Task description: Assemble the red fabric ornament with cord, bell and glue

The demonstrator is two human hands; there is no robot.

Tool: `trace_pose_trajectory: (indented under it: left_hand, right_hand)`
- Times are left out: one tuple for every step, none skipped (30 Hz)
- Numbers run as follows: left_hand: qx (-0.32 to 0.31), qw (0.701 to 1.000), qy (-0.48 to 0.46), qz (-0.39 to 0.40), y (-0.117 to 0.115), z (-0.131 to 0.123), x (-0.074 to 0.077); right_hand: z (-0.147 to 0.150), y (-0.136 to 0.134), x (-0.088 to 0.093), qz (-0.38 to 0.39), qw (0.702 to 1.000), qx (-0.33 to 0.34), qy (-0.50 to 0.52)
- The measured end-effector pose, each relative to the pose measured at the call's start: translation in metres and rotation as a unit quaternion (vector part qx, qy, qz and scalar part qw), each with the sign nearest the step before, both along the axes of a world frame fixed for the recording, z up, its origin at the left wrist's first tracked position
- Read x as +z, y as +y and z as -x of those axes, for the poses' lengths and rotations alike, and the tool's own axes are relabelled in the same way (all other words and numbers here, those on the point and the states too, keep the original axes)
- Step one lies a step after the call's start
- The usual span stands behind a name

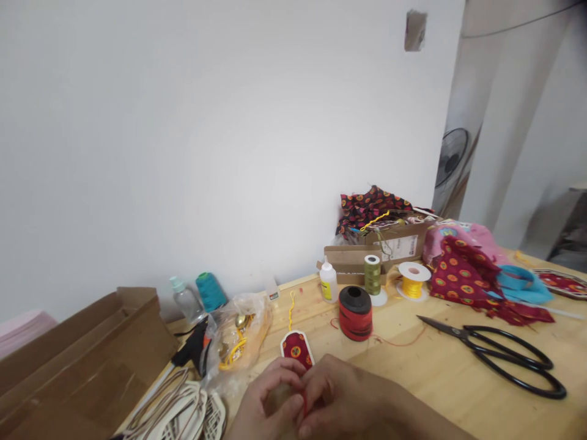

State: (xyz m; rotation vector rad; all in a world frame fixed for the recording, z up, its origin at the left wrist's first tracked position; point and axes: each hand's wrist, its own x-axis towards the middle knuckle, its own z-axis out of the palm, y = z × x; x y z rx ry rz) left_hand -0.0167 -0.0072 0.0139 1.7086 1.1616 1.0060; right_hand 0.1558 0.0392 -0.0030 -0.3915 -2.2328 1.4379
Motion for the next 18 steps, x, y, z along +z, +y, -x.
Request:
trace_pose_trajectory:
  left_hand:
    - [-0.005,1.000,0.021,-0.007,-0.0003,-0.0009,0.0011]
    - [-0.009,0.999,0.040,-0.014,-0.0005,-0.0016,0.0020]
    - [-0.011,0.998,0.056,-0.021,-0.0005,-0.0021,0.0026]
    - [-0.011,0.997,0.069,-0.027,-0.0003,-0.0023,0.0029]
    - [-0.007,0.996,0.080,-0.033,0.0000,-0.0023,0.0029]
    - [-0.002,0.995,0.088,-0.037,0.0004,-0.0022,0.0025]
    - [0.006,0.995,0.096,-0.040,0.0009,-0.0018,0.0019]
    - [0.014,0.994,0.103,-0.040,0.0014,-0.0014,0.0013]
    - [0.021,0.993,0.110,-0.041,0.0018,-0.0011,0.0007]
    - [0.025,0.992,0.115,-0.040,0.0021,-0.0008,0.0003]
    - [0.025,0.992,0.119,-0.039,0.0022,-0.0007,0.0001]
    - [0.020,0.992,0.121,-0.039,0.0021,-0.0008,0.0001]
    - [0.013,0.992,0.122,-0.039,0.0019,-0.0011,0.0005]
    - [0.006,0.992,0.123,-0.037,0.0015,-0.0016,0.0010]
    - [0.000,0.992,0.124,-0.035,0.0011,-0.0022,0.0017]
    - [-0.006,0.992,0.126,-0.031,0.0007,-0.0029,0.0024]
    - [-0.008,0.991,0.127,-0.028,0.0005,-0.0035,0.0030]
    - [-0.008,0.991,0.128,-0.025,0.0004,-0.0040,0.0034]
  right_hand:
    - [-0.0002,0.0001,-0.0004,0.009,1.000,-0.001,-0.003]
    - [-0.0005,0.0003,-0.0003,0.014,1.000,-0.004,-0.006]
    - [-0.0008,0.0006,0.0002,0.016,1.000,-0.008,-0.007]
    - [-0.0011,0.0009,0.0009,0.017,1.000,-0.012,-0.009]
    - [-0.0014,0.0012,0.0019,0.018,1.000,-0.018,-0.010]
    - [-0.0016,0.0015,0.0030,0.018,1.000,-0.023,-0.011]
    - [-0.0018,0.0018,0.0041,0.018,0.999,-0.025,-0.011]
    - [-0.0019,0.0019,0.0051,0.019,0.999,-0.027,-0.011]
    - [-0.0018,0.0018,0.0059,0.018,0.999,-0.028,-0.010]
    - [-0.0017,0.0016,0.0065,0.017,0.999,-0.028,-0.009]
    - [-0.0014,0.0013,0.0069,0.018,0.999,-0.031,-0.010]
    - [-0.0010,0.0010,0.0070,0.021,0.999,-0.033,-0.011]
    - [-0.0005,0.0007,0.0070,0.024,0.999,-0.038,-0.012]
    - [0.0001,0.0006,0.0070,0.028,0.999,-0.044,-0.014]
    - [0.0007,0.0008,0.0071,0.028,0.998,-0.051,-0.015]
    - [0.0013,0.0014,0.0074,0.024,0.998,-0.063,-0.016]
    - [0.0018,0.0026,0.0080,0.015,0.996,-0.083,-0.015]
    - [0.0022,0.0044,0.0090,0.001,0.994,-0.111,-0.012]
